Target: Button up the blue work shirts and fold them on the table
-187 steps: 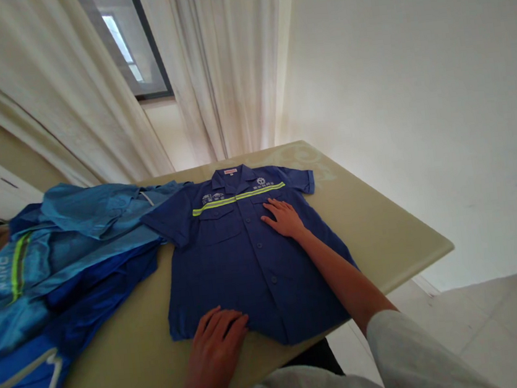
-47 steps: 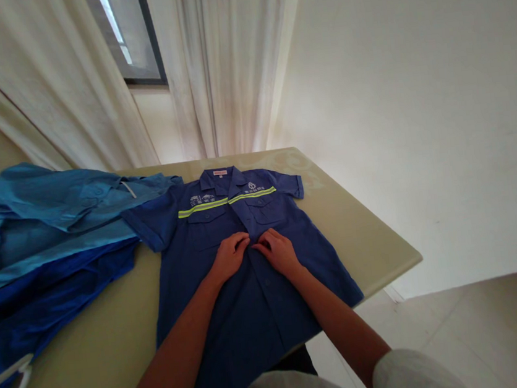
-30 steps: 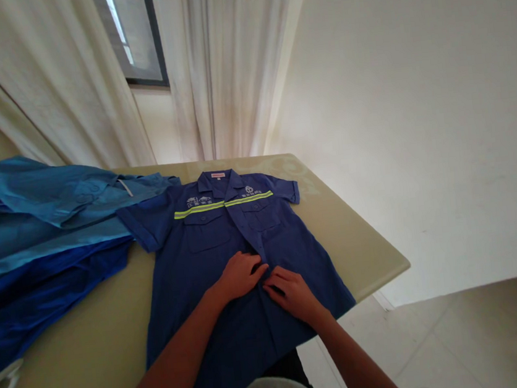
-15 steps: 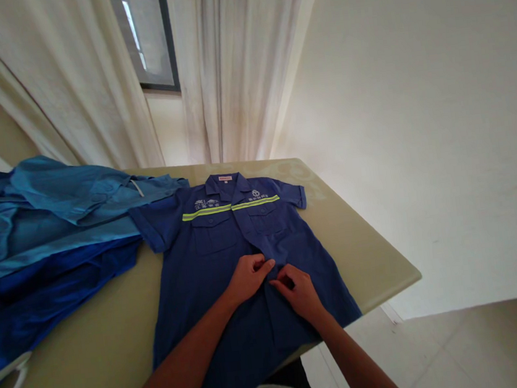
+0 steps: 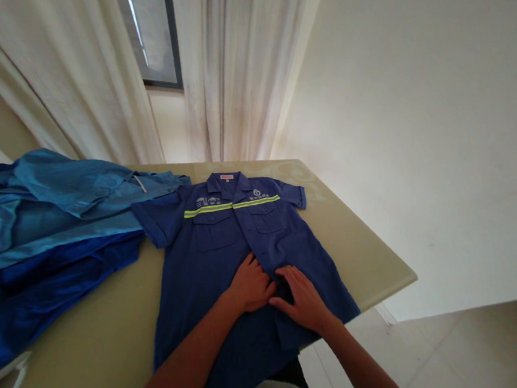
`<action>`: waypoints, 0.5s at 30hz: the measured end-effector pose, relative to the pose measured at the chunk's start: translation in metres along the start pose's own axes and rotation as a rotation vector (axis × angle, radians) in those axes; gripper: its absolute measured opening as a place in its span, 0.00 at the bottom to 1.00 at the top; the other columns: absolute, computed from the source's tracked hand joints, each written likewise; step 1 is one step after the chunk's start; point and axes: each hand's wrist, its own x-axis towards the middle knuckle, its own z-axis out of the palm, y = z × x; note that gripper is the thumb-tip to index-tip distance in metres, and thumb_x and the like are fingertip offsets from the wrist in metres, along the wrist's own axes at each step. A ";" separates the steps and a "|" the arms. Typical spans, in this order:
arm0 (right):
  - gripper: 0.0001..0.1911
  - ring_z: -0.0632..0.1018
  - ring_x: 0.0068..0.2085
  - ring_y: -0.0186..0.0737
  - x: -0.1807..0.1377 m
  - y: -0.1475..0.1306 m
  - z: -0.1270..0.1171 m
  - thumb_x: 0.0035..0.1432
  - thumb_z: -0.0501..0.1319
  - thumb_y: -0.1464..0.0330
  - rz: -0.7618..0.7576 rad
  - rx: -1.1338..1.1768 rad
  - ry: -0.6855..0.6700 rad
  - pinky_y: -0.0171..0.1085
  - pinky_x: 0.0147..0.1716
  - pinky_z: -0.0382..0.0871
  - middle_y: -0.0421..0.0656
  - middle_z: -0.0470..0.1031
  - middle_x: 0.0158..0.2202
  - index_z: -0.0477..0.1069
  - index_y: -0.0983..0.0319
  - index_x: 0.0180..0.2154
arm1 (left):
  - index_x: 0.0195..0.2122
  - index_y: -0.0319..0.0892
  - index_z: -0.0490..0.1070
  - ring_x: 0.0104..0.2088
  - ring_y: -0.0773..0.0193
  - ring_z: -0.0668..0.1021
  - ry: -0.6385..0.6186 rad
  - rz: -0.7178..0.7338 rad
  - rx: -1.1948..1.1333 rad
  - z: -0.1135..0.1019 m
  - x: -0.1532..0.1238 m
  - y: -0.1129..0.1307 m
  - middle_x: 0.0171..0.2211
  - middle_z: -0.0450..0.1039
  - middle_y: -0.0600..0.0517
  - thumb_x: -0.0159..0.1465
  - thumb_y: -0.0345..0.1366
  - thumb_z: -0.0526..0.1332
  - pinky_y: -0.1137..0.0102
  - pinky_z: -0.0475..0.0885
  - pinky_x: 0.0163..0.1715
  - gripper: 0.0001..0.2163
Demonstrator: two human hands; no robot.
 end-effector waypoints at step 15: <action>0.42 0.60 0.72 0.54 -0.074 -0.015 -0.005 0.69 0.59 0.49 -0.231 -0.237 -0.238 0.54 0.69 0.60 0.53 0.57 0.73 0.50 0.61 0.74 | 0.57 0.48 0.77 0.62 0.53 0.72 -0.010 0.057 0.019 -0.001 -0.001 -0.002 0.57 0.78 0.47 0.68 0.38 0.57 0.52 0.50 0.70 0.18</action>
